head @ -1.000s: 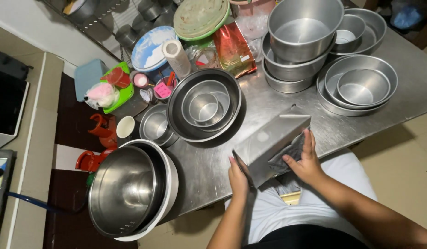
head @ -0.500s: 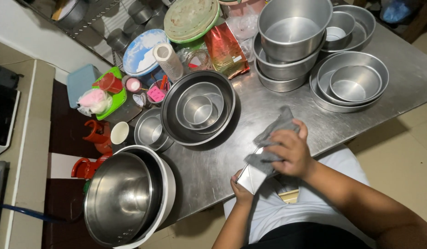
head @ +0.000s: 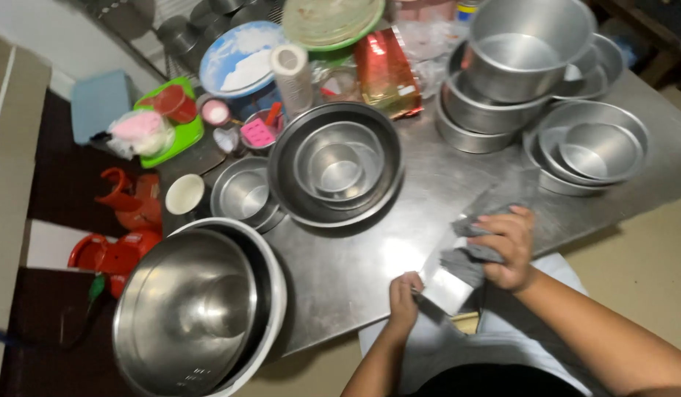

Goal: Wiping down and cleaning metal cake pans with a cloth at a stainless steel workbench.

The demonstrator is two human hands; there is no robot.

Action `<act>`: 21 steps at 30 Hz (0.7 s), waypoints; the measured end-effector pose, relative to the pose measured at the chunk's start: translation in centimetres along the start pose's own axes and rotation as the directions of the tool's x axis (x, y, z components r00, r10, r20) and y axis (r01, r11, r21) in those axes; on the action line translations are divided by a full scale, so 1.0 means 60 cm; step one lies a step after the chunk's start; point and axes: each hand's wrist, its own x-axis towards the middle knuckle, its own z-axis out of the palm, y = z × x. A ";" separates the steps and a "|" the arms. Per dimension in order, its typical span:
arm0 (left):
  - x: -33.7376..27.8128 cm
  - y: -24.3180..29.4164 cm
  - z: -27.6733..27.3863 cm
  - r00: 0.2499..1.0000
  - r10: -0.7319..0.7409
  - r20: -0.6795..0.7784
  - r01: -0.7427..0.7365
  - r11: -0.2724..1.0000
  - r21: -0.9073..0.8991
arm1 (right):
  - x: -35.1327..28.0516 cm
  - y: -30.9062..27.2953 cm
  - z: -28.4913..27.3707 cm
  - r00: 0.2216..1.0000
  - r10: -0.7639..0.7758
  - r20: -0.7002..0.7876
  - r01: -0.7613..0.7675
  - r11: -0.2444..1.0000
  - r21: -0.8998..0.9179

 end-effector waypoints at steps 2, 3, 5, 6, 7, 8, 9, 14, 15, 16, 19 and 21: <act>0.003 -0.018 -0.006 0.999 0.024 0.041 -0.022 0.999 -0.031 | -0.006 0.006 0.000 1.000 -0.007 0.009 0.007 1.000 -0.007; 0.006 -0.025 -0.007 0.994 0.041 0.101 -0.035 0.998 -0.061 | -0.010 0.010 -0.003 1.000 0.000 0.012 0.000 1.000 -0.027; 0.012 0.040 -0.004 0.986 0.021 0.163 -0.015 0.999 -0.040 | 0.001 0.000 0.001 1.000 0.007 -0.001 -0.007 0.999 -0.041; 0.013 0.073 0.000 0.974 -0.005 0.225 0.010 1.000 -0.022 | 0.004 -0.004 0.001 1.000 0.017 -0.008 -0.018 0.998 -0.059; 0.015 0.090 -0.002 0.975 -0.007 0.223 0.011 1.000 -0.018 | 0.005 -0.007 0.003 1.000 0.019 -0.010 -0.019 0.998 -0.055; 0.016 0.107 -0.002 0.971 0.008 0.239 -0.009 1.000 0.004 | 0.006 -0.010 0.003 0.999 0.030 -0.025 -0.031 0.997 -0.070; 0.021 0.121 0.002 0.968 0.028 0.251 -0.035 0.999 0.023 | 0.007 -0.007 0.003 0.999 0.033 -0.040 -0.036 0.996 -0.083; 0.025 0.118 0.000 0.963 -0.023 0.268 0.014 0.999 0.035 | 0.020 -0.009 0.001 0.998 0.017 -0.066 -0.022 0.997 -0.075; 0.019 0.112 0.003 0.962 -0.045 0.270 0.041 0.999 0.022 | 0.021 -0.013 -0.004 0.998 0.025 -0.063 -0.029 0.997 -0.068; 0.017 0.112 0.002 0.966 -0.038 0.256 0.034 0.999 0.017 | 0.024 -0.015 -0.006 0.998 0.013 -0.056 -0.016 0.998 -0.060; 0.019 0.095 0.002 0.973 0.019 0.230 -0.038 0.996 0.080 | 0.026 -0.008 -0.011 0.999 -0.001 -0.035 -0.001 0.998 -0.057; 0.015 0.064 0.001 0.984 0.005 0.177 -0.020 0.996 0.084 | 0.015 0.005 -0.009 0.999 -0.021 -0.038 0.019 0.999 -0.043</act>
